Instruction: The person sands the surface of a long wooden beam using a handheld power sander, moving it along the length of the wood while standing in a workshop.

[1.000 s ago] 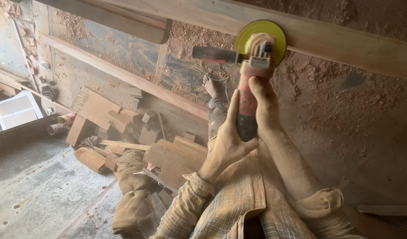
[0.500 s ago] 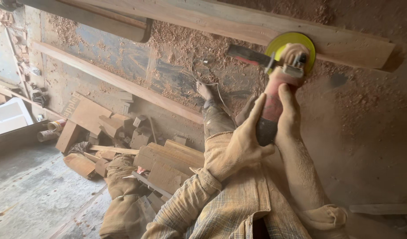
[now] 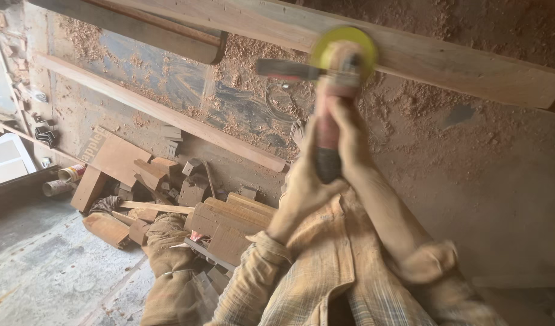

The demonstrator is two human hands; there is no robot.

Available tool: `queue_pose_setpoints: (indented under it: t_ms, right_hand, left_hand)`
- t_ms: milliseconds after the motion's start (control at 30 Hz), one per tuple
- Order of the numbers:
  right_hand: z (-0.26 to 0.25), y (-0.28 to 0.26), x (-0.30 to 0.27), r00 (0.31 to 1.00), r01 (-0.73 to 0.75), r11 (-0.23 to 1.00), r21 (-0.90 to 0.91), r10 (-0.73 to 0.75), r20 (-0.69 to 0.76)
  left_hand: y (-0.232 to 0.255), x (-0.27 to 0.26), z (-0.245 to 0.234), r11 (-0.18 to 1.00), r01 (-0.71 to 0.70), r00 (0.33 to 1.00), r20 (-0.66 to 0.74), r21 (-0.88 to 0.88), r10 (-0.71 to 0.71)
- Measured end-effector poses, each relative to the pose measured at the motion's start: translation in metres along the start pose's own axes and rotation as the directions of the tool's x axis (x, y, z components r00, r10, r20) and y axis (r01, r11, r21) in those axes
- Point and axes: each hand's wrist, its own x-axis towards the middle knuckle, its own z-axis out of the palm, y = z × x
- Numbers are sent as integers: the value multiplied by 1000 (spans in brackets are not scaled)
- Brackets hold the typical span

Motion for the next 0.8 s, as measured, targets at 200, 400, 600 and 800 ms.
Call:
queue_pose_setpoints:
  t_ms: [200,400,600,800]
  right_hand:
    - [97,16,62,982,-120,991,67,108,157]
    - [112,24,90,977,-87,996,10,83,198]
    - [37,-1,54,998,-5,992,-126,12,55]
    - [-38,-19,13,997,-78,960,-270,68,-47]
  left_hand:
    - [-15,18,-76,985,119,973,-183,-122,-140]
    - [-20,35,-96,988,-119,961,-261,-102,89]
    - [10,32,-37,986,127,984,-111,-108,-139]
    - [18,15,37,999,-24,994,-109,-24,21]
